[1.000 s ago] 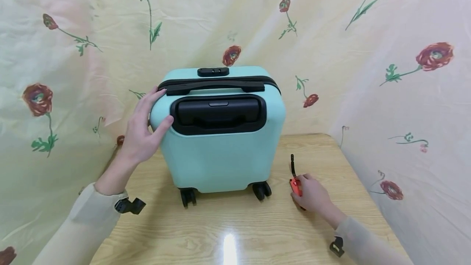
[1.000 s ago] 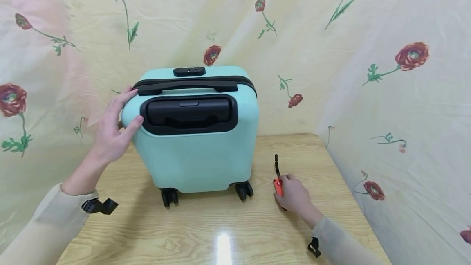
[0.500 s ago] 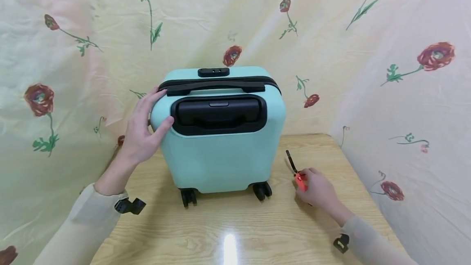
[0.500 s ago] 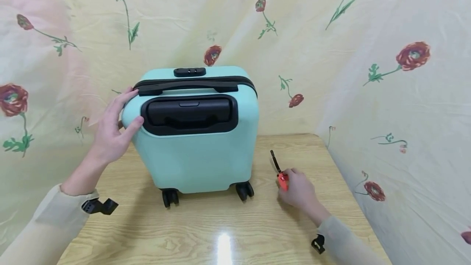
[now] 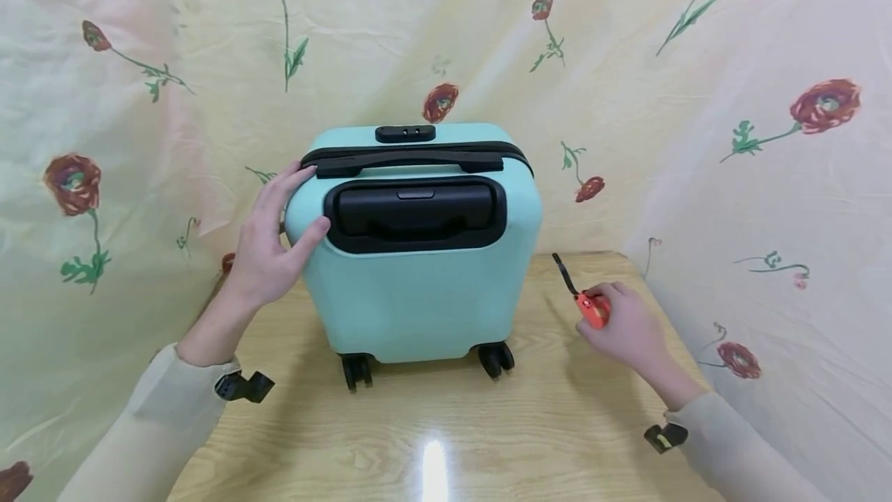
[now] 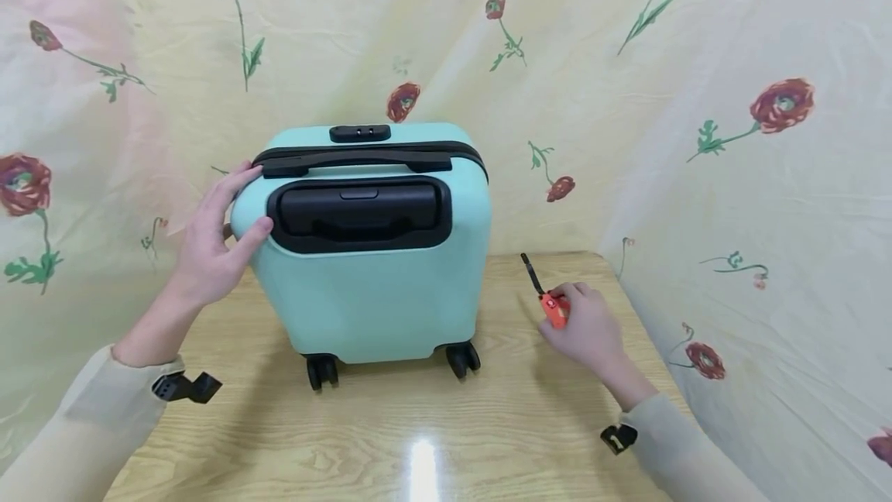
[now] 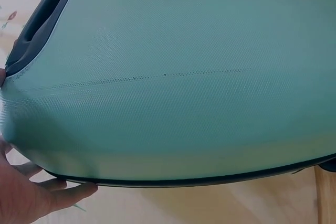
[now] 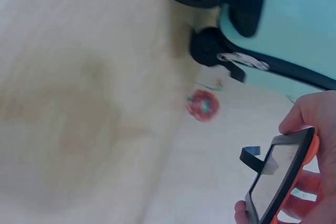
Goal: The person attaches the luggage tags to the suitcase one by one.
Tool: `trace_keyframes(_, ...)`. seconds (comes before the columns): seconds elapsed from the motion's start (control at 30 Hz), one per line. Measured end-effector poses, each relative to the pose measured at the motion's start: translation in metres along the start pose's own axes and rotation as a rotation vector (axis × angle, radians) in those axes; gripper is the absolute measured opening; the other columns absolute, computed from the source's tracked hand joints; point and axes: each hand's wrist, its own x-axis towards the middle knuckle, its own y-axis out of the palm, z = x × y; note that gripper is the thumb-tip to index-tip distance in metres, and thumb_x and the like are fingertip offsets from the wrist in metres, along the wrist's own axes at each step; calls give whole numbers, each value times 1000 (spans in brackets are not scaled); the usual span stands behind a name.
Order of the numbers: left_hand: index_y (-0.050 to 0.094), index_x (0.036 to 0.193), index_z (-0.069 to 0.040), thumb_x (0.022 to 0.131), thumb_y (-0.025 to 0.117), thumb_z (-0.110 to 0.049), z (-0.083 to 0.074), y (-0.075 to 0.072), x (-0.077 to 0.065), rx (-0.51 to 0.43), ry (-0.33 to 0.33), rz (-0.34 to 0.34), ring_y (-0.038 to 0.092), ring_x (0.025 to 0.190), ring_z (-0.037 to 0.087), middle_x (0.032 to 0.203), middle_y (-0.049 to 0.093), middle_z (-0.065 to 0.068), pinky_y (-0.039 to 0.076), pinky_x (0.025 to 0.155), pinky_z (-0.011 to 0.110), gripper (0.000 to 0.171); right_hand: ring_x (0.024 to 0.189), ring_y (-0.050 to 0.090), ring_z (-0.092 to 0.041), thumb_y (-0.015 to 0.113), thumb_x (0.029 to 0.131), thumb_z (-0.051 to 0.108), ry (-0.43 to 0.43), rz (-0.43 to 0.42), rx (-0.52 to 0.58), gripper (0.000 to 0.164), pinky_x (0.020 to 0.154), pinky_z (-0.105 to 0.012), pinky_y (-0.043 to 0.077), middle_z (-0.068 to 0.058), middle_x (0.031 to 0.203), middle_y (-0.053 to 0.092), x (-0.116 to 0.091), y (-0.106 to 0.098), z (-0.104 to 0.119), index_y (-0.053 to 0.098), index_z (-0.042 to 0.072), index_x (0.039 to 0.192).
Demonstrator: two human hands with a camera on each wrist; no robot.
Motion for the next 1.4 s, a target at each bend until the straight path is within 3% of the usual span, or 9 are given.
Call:
trace_keyframes(0.27,49,159,-19,99,68,-21,-1,0,1,2,-8,7,35,159,36,173,36,10,38,119,72,63,74,52,-25,80,78,14,-56,-100,50,43,59,-31,36,-18,102,67,17,-33,4,69,0,118)
trace_keyframes(0.4,50,159,-19,99,68,-21,-1,1,1,-4,-5,0,36,159,36,172,37,10,36,121,71,63,69,47,-21,79,79,14,-89,-122,34,42,55,-29,34,-15,98,68,24,-57,15,70,1,119)
trace_keyframes(0.53,50,159,-19,99,69,-22,1,1,0,-5,4,0,35,159,35,172,37,9,36,121,71,63,69,48,-18,80,79,9,-142,-167,59,42,55,-27,36,-16,105,71,35,-86,32,71,1,120)
trace_keyframes(0.7,50,159,-20,99,69,-20,3,0,-2,-15,15,-8,36,159,34,172,37,9,37,120,70,63,68,49,-12,79,79,6,-205,-224,71,42,56,-17,39,-14,110,72,52,-121,51,72,4,121)
trace_keyframes(0.9,48,160,-20,100,68,-20,2,0,-2,-19,19,3,35,159,34,173,35,9,37,120,71,63,68,51,3,78,80,6,-245,-254,78,42,60,-6,41,-13,112,74,63,-147,66,73,5,122)
trace_keyframes(1.07,47,161,-21,100,67,-19,2,1,1,-26,20,10,34,160,34,173,34,8,37,120,71,63,76,53,15,78,80,3,-289,-244,118,42,69,0,43,-9,111,76,72,-170,77,75,6,121)
trace_keyframes(1.27,47,161,-20,100,67,-19,1,0,0,-22,3,17,34,159,36,174,33,9,37,119,72,64,92,63,13,76,82,-1,-370,-171,197,41,77,-2,47,27,107,70,82,-204,101,77,12,121)
trace_keyframes(1.4,47,161,-20,100,67,-19,1,0,-1,-19,5,16,34,159,36,174,33,8,37,119,72,64,99,67,11,75,82,-6,-477,-106,223,44,78,-4,50,29,109,71,86,-222,120,78,13,122)
